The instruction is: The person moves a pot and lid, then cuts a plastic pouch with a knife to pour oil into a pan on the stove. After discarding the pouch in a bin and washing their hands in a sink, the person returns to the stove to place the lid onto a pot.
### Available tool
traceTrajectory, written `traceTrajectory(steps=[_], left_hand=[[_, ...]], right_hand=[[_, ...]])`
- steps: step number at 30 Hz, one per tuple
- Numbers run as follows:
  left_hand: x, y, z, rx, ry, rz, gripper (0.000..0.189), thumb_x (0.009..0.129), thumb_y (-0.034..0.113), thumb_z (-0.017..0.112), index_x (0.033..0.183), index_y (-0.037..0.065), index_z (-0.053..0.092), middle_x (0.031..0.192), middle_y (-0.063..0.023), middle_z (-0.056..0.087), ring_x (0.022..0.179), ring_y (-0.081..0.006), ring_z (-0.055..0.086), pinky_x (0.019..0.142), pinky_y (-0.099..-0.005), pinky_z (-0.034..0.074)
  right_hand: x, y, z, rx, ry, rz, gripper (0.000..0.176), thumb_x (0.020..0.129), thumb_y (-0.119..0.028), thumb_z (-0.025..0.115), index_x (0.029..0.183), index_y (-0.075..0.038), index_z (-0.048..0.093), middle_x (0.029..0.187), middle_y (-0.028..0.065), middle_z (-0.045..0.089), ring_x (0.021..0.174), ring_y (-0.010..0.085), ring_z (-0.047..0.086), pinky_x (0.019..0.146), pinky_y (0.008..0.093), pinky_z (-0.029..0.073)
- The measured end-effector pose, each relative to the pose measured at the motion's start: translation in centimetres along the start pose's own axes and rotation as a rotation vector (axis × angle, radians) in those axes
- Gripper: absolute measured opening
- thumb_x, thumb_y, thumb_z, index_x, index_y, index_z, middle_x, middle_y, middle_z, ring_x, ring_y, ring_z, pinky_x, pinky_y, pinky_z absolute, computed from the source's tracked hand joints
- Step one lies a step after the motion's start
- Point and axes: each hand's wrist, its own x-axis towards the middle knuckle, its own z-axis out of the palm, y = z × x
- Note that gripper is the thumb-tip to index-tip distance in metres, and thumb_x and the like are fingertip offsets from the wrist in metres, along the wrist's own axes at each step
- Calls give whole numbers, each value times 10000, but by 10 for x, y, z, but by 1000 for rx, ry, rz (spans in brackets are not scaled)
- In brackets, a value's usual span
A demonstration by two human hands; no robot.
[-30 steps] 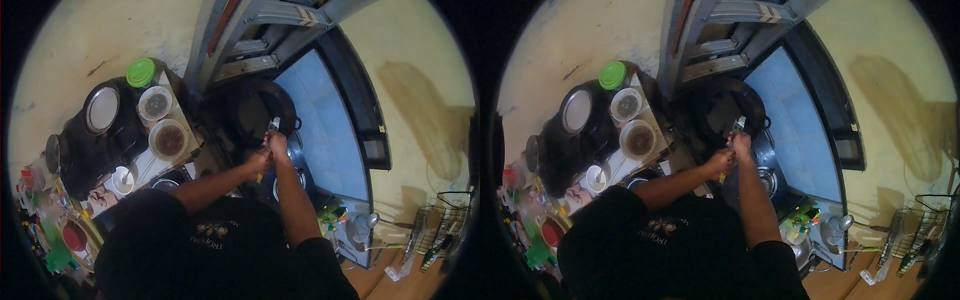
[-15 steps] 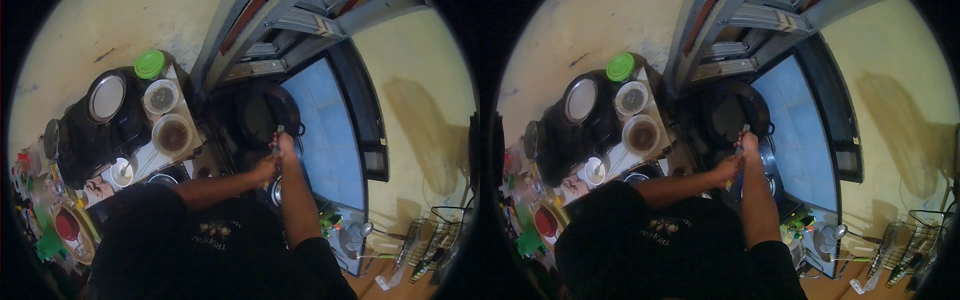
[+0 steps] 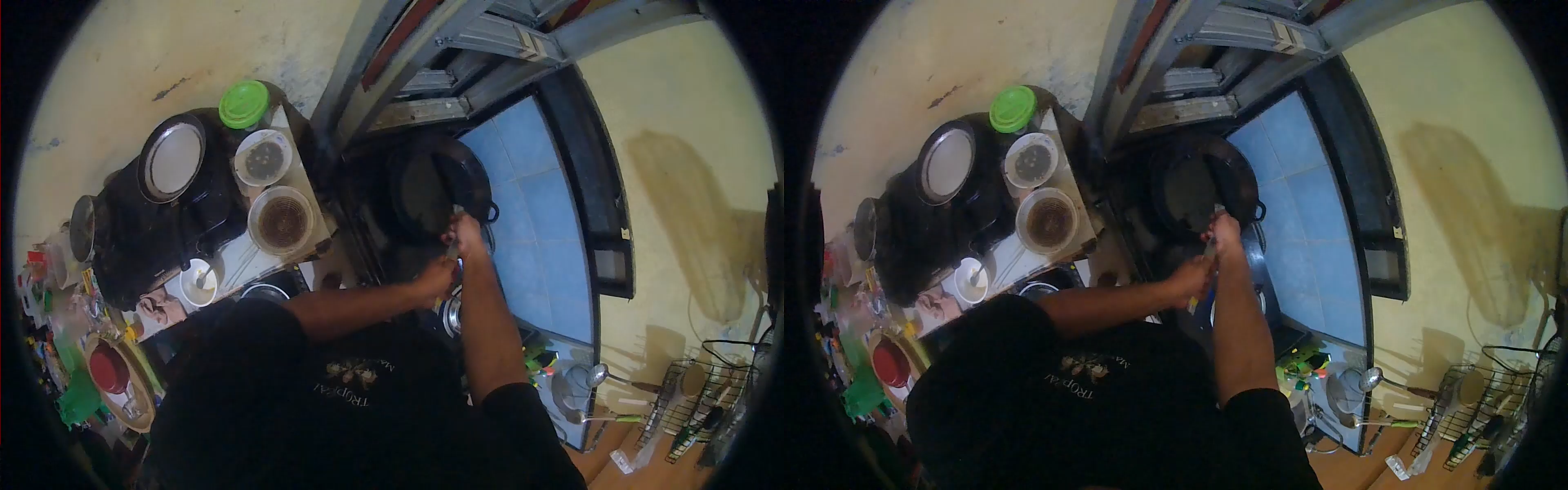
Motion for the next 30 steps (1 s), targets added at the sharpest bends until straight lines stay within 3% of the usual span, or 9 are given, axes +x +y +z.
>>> traceTrajectory(steps=[14, 17, 19, 22, 28, 30], left_hand=[[4, -6, 1, -26, 12, -25, 132, 938, 283, 369, 881, 198, 451, 634, 46, 376, 494, -88, 338, 414, -255, 267], [3, -8, 1, 15, 17, -9, 134, 937, 291, 376, 886, 197, 456, 634, 46, 372, 501, -88, 339, 416, -254, 271], [2, -8, 0, 33, 9, -7, 138, 938, 299, 380, 889, 196, 459, 633, 45, 368, 509, -89, 340, 424, -256, 275], [2, -8, 0, -12, -41, -32, 156, 944, 313, 378, 892, 192, 463, 636, 38, 373, 513, -97, 344, 433, -259, 287], [-1, -9, -5, -108, -131, 8, 243, 956, 342, 355, 876, 137, 459, 646, 14, 412, 519, -111, 379, 459, -286, 338], [-10, -8, -12, 52, -183, 52, 279, 956, 361, 364, 922, 110, 483, 705, -10, 459, 591, -119, 431, 519, -294, 381]], right_hand=[[7, 0, -4, -68, 68, 22, 146, 855, -146, 401, 823, -87, 531, 604, 12, 408, 499, 145, 404, 512, 363, 464], [19, 6, -14, -26, -71, -8, 134, 853, -155, 413, 843, -78, 522, 583, 10, 397, 477, 142, 390, 503, 361, 456], [17, 4, -15, 59, -47, -57, 189, 827, -215, 451, 729, -63, 509, 550, 32, 409, 441, 184, 400, 413, 365, 404], [0, -10, -2, -39, 69, -56, 178, 822, -193, 434, 738, -57, 514, 543, 33, 402, 434, 188, 393, 415, 362, 398], [6, -16, 1, -78, 46, -59, 206, 820, -229, 481, 722, -53, 526, 518, 36, 375, 425, 180, 382, 420, 353, 388], [4, -15, 1, -83, 40, -103, 210, 822, -229, 487, 717, -52, 525, 509, 35, 369, 422, 177, 383, 417, 348, 385]])
